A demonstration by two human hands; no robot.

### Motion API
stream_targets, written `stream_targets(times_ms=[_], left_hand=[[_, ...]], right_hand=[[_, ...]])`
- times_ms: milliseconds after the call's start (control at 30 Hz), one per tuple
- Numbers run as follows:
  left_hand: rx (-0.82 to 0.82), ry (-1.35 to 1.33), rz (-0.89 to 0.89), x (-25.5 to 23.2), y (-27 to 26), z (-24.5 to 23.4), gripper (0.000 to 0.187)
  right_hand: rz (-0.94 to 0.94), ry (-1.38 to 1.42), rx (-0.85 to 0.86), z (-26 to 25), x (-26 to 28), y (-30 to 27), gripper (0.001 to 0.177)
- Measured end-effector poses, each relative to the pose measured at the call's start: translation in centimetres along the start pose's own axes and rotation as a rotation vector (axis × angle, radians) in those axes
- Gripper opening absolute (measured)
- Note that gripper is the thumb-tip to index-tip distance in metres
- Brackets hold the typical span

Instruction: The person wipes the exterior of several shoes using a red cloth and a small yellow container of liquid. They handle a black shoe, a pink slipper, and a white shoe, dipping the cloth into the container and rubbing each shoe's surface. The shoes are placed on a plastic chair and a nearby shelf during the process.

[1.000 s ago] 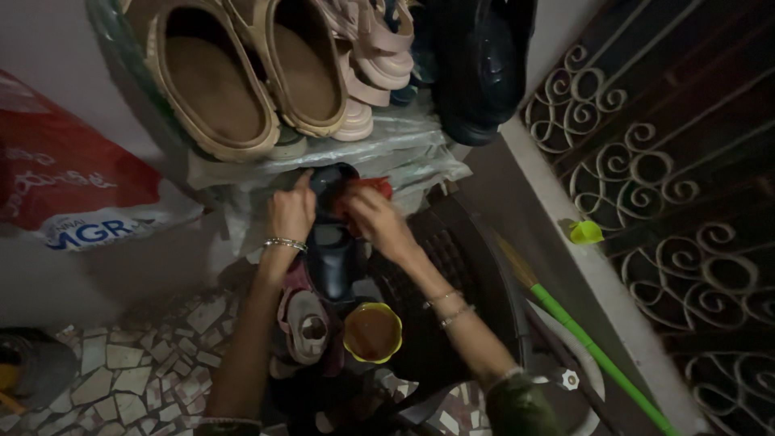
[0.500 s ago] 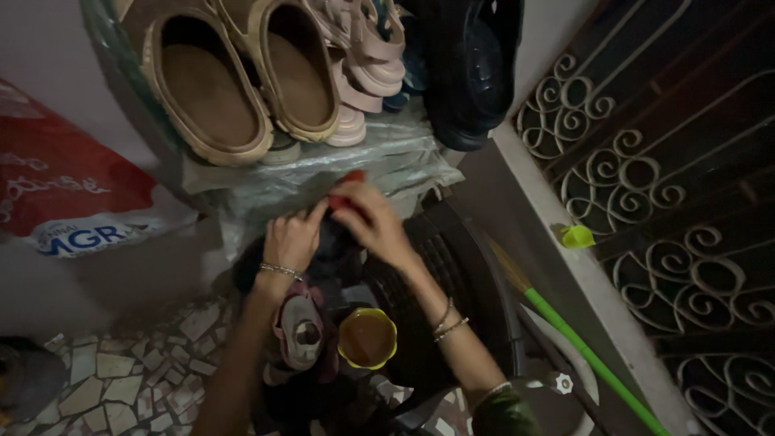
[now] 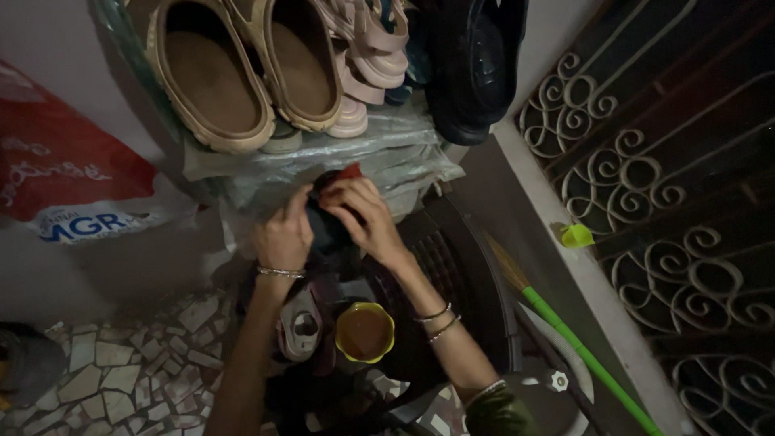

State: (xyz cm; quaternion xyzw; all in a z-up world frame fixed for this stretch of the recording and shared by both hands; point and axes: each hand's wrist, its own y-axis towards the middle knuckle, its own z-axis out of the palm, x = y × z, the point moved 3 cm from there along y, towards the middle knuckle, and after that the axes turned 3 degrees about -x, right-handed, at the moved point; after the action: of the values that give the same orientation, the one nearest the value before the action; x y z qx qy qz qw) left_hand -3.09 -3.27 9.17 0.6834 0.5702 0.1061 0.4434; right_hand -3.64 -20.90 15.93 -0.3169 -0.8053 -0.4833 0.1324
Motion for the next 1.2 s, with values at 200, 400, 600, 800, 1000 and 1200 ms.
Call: stream_targets(times_ms=[200, 400, 600, 800, 1000, 1200], left_hand=[[0.015, -0.043, 0.068, 1.6, 0.6, -1.7, 0.043], [0.226, -0.142, 0.11, 1.0, 2.5, -1.3, 0.043], [0.127, -0.816, -0.258, -0.6, 2.8, -0.8, 0.022], [0.05, -1.177, -0.302, -2.3, 4.3, 0.6, 0.022], [0.062, -1.217, -0.203, -4.1, 7.2, 0.4, 0.024], [0.047, -1.264, -0.13, -4.5, 10.1, 0.7, 0.025]], right_hand=[[0.338, 0.2, -0.01, -0.7, -2.3, -5.7, 0.007], [0.456, 0.095, -0.469, -1.1, -3.1, -5.0, 0.023], [0.319, 0.07, -0.444, -3.7, 1.5, -1.3, 0.026], [0.17, 0.224, -0.119, -7.1, 5.1, 2.4, 0.067], [0.09, -0.07, 0.141, -11.4, 5.9, 5.9, 0.083], [-0.062, -0.155, 0.074, -11.2, 5.9, 7.3, 0.068]])
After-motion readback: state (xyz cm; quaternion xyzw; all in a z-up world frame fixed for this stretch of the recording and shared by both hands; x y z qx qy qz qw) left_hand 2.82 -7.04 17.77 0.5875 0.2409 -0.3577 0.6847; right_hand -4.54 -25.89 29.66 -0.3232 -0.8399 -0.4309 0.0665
